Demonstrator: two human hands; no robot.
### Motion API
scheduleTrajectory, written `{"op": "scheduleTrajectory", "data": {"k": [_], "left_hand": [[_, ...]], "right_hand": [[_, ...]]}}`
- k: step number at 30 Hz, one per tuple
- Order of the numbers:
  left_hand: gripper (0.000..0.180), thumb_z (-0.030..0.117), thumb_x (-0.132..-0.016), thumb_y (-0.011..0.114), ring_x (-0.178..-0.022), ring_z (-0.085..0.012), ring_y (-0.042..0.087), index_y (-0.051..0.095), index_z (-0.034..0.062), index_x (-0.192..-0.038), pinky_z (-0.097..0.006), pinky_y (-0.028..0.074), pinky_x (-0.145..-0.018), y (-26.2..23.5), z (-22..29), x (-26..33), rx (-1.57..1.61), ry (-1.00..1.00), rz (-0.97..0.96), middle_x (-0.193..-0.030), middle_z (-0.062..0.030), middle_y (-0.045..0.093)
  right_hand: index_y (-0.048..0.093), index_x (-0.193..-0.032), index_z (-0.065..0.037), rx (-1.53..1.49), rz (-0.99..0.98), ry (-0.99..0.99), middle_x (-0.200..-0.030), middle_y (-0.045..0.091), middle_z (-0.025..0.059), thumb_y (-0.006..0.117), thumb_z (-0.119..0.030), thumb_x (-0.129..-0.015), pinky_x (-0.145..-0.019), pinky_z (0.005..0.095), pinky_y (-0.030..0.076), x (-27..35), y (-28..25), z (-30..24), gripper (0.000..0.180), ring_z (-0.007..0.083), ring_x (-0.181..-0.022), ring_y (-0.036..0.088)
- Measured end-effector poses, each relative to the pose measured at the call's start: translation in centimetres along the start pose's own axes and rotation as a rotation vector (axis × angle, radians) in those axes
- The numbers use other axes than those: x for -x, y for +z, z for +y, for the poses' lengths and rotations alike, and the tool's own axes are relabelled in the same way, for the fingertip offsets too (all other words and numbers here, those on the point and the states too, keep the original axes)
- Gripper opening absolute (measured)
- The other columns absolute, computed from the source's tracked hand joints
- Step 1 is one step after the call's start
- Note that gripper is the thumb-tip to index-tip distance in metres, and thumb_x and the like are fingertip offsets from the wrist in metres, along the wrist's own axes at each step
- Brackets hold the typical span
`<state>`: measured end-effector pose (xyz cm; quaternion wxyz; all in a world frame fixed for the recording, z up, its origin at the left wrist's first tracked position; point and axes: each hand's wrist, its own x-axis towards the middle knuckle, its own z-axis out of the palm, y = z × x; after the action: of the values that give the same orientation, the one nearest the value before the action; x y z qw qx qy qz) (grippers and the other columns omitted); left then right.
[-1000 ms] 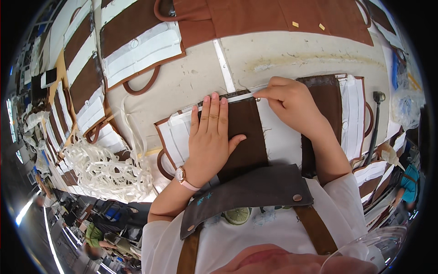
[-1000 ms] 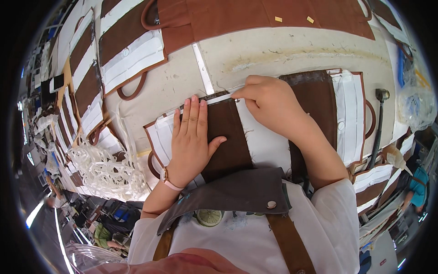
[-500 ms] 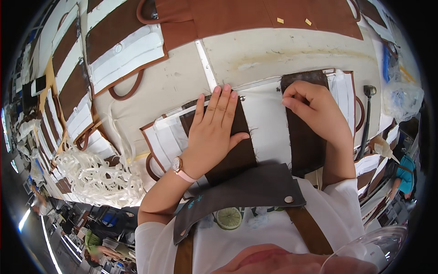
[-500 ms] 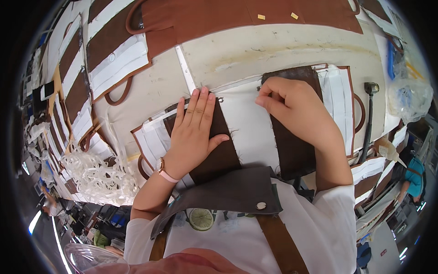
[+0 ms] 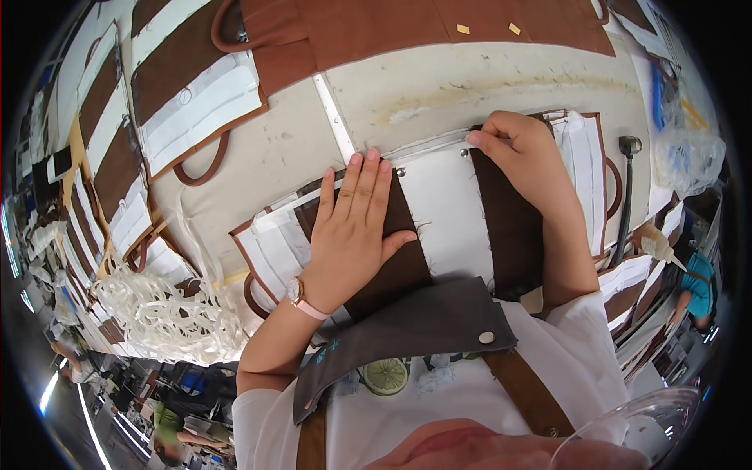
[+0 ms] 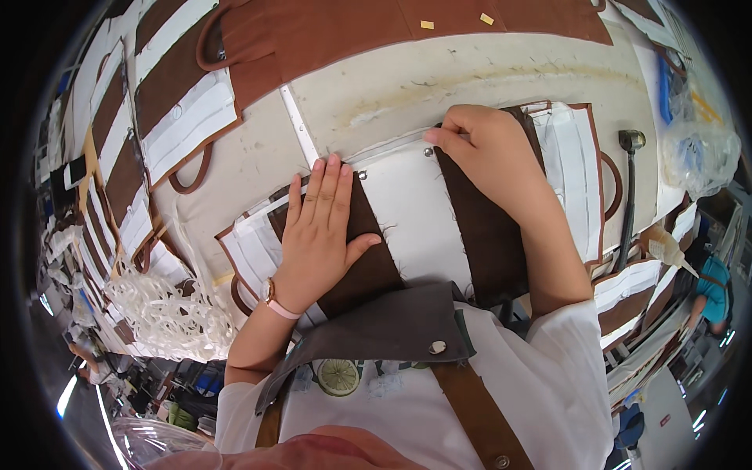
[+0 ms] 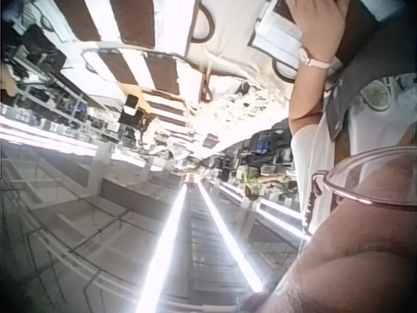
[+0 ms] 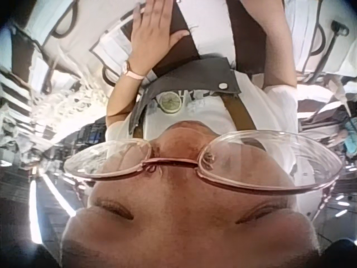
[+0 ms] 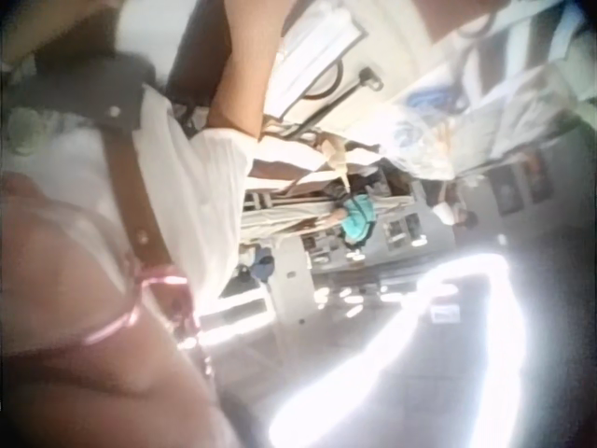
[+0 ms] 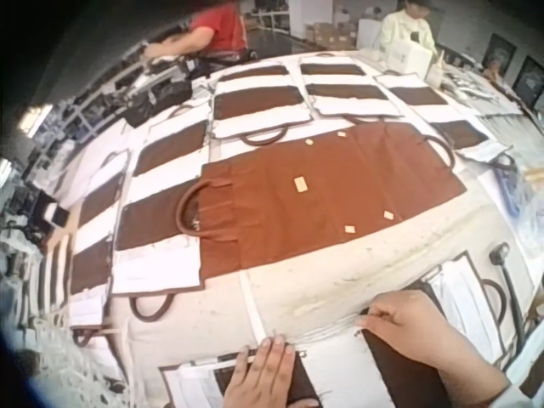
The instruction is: The person assembles a brown leather bag by hand, applying white adhesive tape to the edges of the bag's components. They use scissors to trim the tape and a hammer to secure the pieces. The person handles multiple bag parts and small gold-colored fasteners on a workbench in a factory setting.
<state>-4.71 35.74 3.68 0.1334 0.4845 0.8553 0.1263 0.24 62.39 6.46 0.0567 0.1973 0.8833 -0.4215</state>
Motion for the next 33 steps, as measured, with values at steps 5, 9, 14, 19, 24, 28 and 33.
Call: {"op": "scheduleTrajectory", "data": {"k": [5,9,14,19,24,28,33], "left_hand": [[0.094,0.057,-0.089,0.060,-0.150,-0.0374,0.024,0.028,-0.0047,-0.153,-0.054,0.016,-0.121,0.2,0.0,0.0,-0.007,-0.002,0.009,-0.160,-0.0230,0.028],[0.094,0.057,-0.090,0.059,-0.150,-0.0377,0.025,0.028,-0.0048,-0.153,-0.055,0.016,-0.121,0.1,0.1,-0.1,-0.009,-0.001,0.012,-0.160,-0.0233,0.028],[0.093,0.057,-0.090,0.059,-0.150,-0.0374,0.025,0.028,-0.0044,-0.153,-0.055,0.017,-0.121,0.0,0.0,-0.1,-0.011,0.001,0.012,-0.161,-0.0230,0.028],[0.093,0.057,-0.091,0.059,-0.151,-0.0369,0.024,0.028,-0.0040,-0.154,-0.054,0.016,-0.121,0.0,0.1,0.0,-0.020,-0.009,0.009,-0.161,-0.0223,0.027],[0.092,0.057,-0.091,0.058,-0.151,-0.0363,0.023,0.028,-0.0037,-0.154,-0.054,0.016,-0.121,0.1,0.1,-0.1,-0.025,-0.013,0.006,-0.161,-0.0220,0.027],[0.092,0.057,-0.091,0.058,-0.151,-0.0358,0.022,0.028,-0.0035,-0.154,-0.054,0.016,-0.121,0.2,0.2,-0.1,-0.028,-0.011,0.011,-0.161,-0.0216,0.027],[0.091,0.056,-0.092,0.058,-0.151,-0.0356,0.023,0.028,-0.0029,-0.154,-0.054,0.016,-0.121,0.3,0.2,-0.1,-0.023,-0.015,0.015,-0.162,-0.0213,0.027]], "right_hand": [[0.057,-0.078,0.000,0.211,0.103,-0.165,-0.073,0.060,0.0159,0.071,-0.021,-0.088,-0.063,0.0444,0.044,-0.2,1.0,0.6,0.027,0.0372,-0.070,0.058],[0.062,-0.083,-0.001,0.048,-0.025,-0.026,-0.071,0.058,0.0125,0.073,-0.018,-0.087,-0.062,0.0403,0.044,-0.2,0.0,0.4,0.021,0.0314,-0.067,0.056],[0.069,-0.089,-0.002,-0.125,-0.079,-0.225,-0.072,0.057,0.0092,0.073,-0.015,-0.086,-0.061,0.0356,0.043,0.1,-0.6,0.3,0.014,0.0246,-0.066,0.054],[0.071,-0.085,0.000,-0.087,-0.181,-0.338,-0.071,0.057,0.0103,0.072,-0.015,-0.087,-0.063,0.0354,0.044,0.0,-0.8,0.4,0.015,0.0259,-0.067,0.054],[0.066,-0.076,0.000,0.054,-0.070,-0.129,-0.070,0.060,0.0154,0.068,-0.024,-0.089,-0.066,0.0428,0.046,-0.1,0.1,0.6,0.027,0.0344,-0.070,0.059],[0.061,-0.071,0.000,0.253,0.035,-0.151,-0.073,0.062,0.0175,0.065,-0.029,-0.092,-0.067,0.0471,0.047,-0.2,1.0,0.7,0.036,0.0383,-0.074,0.061],[0.061,-0.071,0.000,0.296,0.018,-0.131,-0.073,0.062,0.0171,0.064,-0.030,-0.092,-0.067,0.0472,0.047,-0.3,1.0,0.5,0.036,0.0382,-0.073,0.062]]}}
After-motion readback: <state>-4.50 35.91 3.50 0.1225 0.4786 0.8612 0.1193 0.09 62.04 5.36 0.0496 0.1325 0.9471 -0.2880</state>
